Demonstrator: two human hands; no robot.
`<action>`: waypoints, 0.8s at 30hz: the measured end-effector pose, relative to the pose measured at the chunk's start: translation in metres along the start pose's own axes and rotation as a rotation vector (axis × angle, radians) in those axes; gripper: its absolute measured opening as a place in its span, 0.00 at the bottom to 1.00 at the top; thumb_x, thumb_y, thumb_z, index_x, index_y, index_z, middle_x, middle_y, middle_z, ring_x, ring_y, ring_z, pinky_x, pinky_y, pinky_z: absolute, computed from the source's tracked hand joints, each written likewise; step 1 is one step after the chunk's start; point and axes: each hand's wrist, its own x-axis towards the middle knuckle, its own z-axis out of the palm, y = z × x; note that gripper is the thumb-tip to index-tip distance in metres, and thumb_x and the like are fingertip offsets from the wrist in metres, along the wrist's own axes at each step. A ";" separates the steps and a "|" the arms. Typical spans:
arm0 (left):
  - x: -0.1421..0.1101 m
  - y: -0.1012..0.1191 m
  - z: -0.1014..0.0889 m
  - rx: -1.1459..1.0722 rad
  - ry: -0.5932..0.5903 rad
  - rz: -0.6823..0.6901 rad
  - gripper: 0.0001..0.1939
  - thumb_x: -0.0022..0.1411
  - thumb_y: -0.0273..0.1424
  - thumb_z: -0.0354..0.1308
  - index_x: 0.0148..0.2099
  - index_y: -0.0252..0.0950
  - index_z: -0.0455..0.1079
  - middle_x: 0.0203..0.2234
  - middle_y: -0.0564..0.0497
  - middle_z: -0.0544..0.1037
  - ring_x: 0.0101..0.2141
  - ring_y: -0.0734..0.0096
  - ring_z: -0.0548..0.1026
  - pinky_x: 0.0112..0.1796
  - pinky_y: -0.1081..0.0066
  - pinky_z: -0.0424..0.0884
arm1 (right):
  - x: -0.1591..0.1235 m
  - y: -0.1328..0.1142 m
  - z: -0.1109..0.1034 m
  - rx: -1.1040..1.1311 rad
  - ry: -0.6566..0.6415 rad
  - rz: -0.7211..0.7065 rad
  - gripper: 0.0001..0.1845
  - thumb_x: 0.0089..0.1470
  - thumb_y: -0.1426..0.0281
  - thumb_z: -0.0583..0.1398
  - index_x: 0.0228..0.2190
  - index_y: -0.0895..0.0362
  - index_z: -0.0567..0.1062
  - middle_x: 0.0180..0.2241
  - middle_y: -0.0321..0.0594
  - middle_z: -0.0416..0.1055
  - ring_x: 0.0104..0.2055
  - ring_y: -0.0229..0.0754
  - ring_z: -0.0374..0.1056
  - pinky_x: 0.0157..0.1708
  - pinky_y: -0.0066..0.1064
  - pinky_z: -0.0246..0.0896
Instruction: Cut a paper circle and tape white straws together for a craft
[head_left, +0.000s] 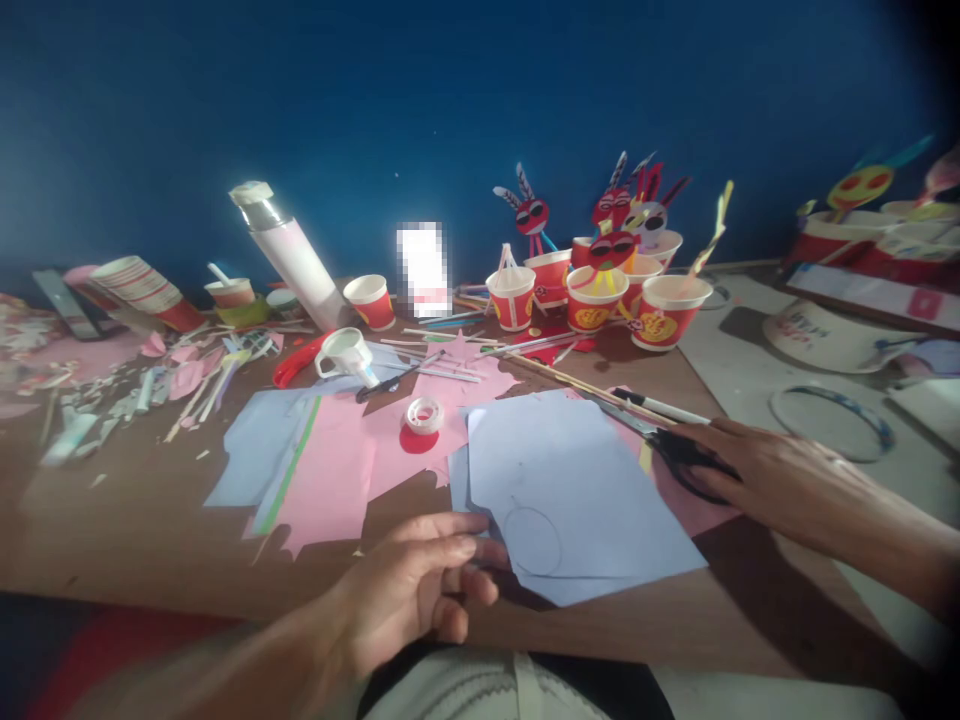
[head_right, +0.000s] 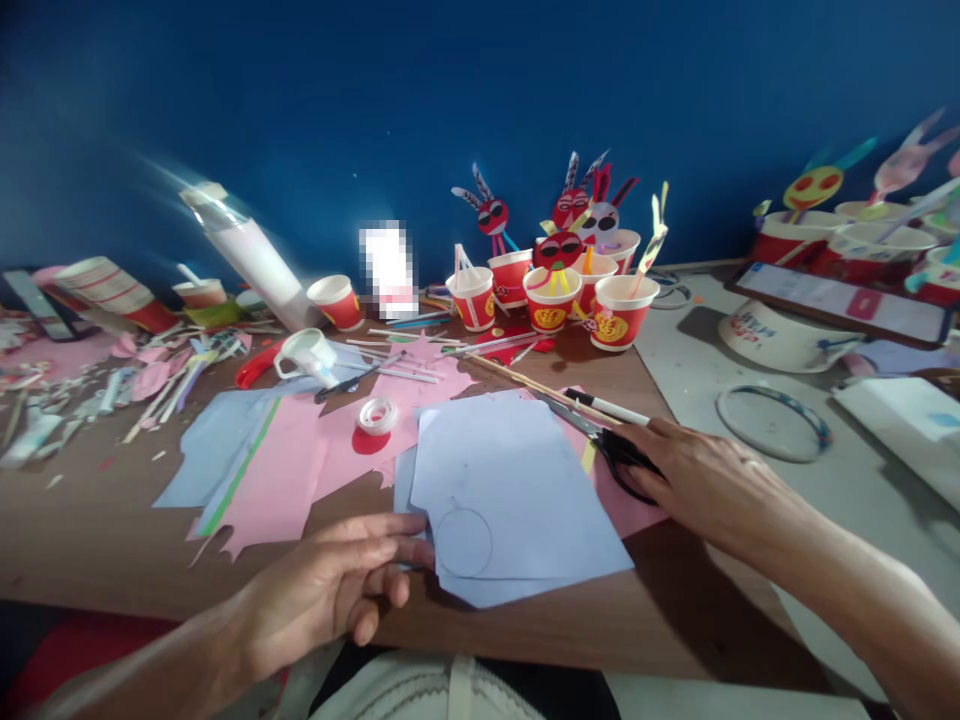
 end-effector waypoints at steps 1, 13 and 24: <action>0.002 0.000 0.004 0.001 -0.023 -0.005 0.14 0.58 0.27 0.57 0.46 0.31 0.63 0.37 0.43 0.74 0.26 0.75 0.73 0.18 0.79 0.66 | 0.000 0.000 0.000 0.000 -0.022 -0.015 0.25 0.56 0.66 0.50 0.56 0.49 0.64 0.47 0.46 0.71 0.38 0.52 0.73 0.33 0.37 0.63; 0.046 0.003 0.041 0.335 -0.107 0.053 0.20 0.48 0.45 0.64 0.29 0.34 0.62 0.17 0.58 0.66 0.11 0.84 0.58 0.09 0.80 0.60 | -0.001 -0.005 -0.005 0.005 -0.015 0.055 0.24 0.53 0.63 0.51 0.52 0.51 0.69 0.37 0.46 0.77 0.33 0.55 0.73 0.26 0.38 0.60; 0.048 -0.003 0.041 0.451 -0.099 -0.066 0.17 0.50 0.40 0.56 0.20 0.30 0.66 0.13 0.48 0.71 0.09 0.76 0.65 0.10 0.77 0.59 | -0.006 0.015 0.001 0.022 0.055 0.088 0.19 0.52 0.63 0.54 0.46 0.40 0.74 0.33 0.37 0.79 0.32 0.50 0.75 0.27 0.34 0.65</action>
